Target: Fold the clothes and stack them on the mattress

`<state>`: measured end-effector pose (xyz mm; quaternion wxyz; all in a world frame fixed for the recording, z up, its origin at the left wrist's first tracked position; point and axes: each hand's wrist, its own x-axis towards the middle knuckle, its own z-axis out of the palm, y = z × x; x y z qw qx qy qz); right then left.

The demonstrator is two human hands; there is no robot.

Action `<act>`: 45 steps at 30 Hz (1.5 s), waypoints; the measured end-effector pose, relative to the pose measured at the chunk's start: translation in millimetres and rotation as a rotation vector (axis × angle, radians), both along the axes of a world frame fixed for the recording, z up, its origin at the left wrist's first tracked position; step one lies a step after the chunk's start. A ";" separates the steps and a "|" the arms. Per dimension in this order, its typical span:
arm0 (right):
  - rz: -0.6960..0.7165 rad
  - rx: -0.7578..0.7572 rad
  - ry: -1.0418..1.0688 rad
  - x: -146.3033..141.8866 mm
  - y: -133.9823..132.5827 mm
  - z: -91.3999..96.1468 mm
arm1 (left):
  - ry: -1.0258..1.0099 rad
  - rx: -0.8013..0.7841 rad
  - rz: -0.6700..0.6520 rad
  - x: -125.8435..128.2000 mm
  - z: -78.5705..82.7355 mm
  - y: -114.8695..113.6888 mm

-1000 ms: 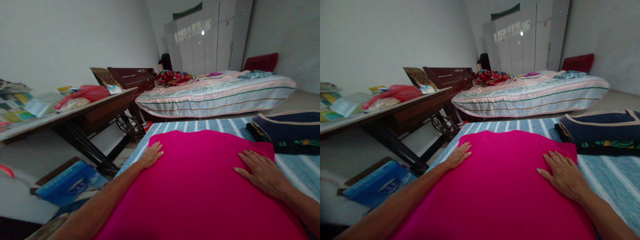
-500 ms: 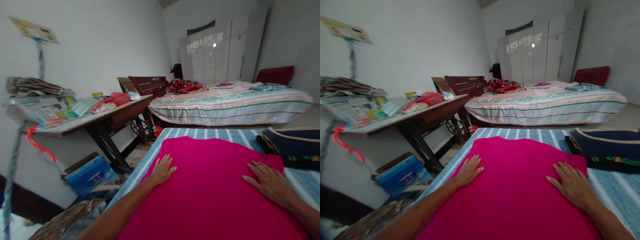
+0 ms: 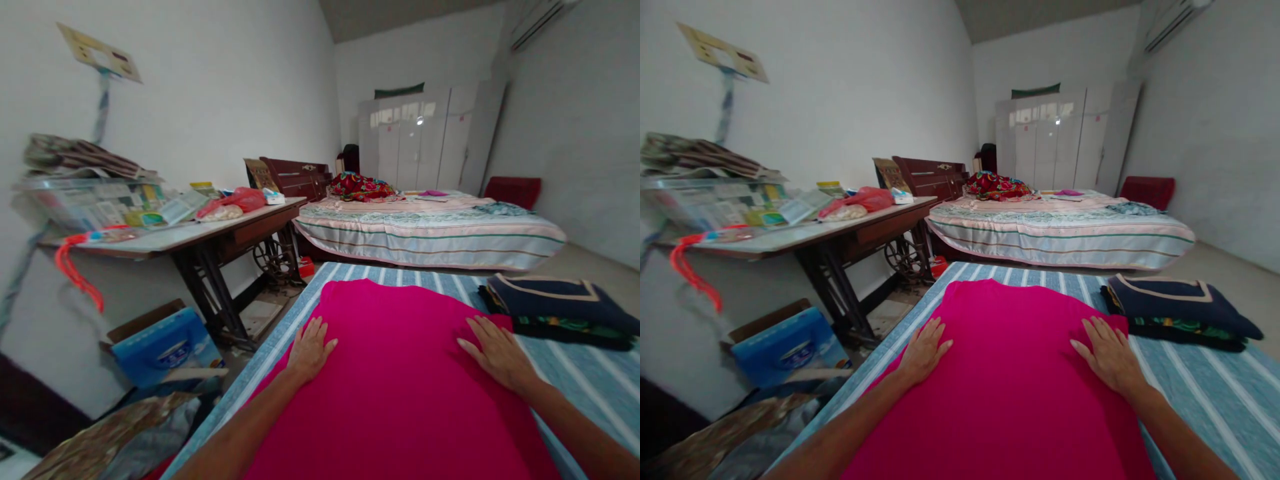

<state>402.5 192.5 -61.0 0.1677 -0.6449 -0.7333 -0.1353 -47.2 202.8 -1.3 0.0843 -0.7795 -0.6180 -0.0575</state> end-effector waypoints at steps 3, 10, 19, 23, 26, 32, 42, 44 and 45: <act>0.030 0.023 -0.008 -13.3 -30.0 11.7 | 0.030 -0.023 0.036 -10.1 -6.7 -13.5; -0.076 -0.157 0.073 -27.9 -100.7 2.5 | 0.028 -0.047 0.009 -15.8 -2.6 -18.3; -0.096 -0.166 0.127 -59.9 -147.7 20.5 | -0.013 -0.027 -0.001 -54.6 -4.9 -52.1; -0.134 -0.267 0.142 -66.5 -161.7 13.7 | -0.016 -0.044 0.037 -56.9 -2.4 -62.0; -0.151 -0.257 0.144 -70.0 -168.4 14.7 | -0.032 -0.047 0.040 -56.4 2.2 -67.0; -0.106 -0.216 0.130 -79.2 -200.5 8.3 | -0.017 -0.017 0.047 -71.9 -4.9 -82.3; -0.132 -0.244 0.110 -77.2 -212.7 -2.7 | -0.116 -0.090 0.112 -77.4 9.0 -90.0; -0.126 -0.216 0.111 -75.3 -213.0 -7.2 | -0.187 -0.094 0.128 -82.8 16.8 -94.0; -0.121 -0.205 0.109 -74.2 -213.3 -9.7 | -0.219 -0.104 0.158 -85.7 21.0 -95.3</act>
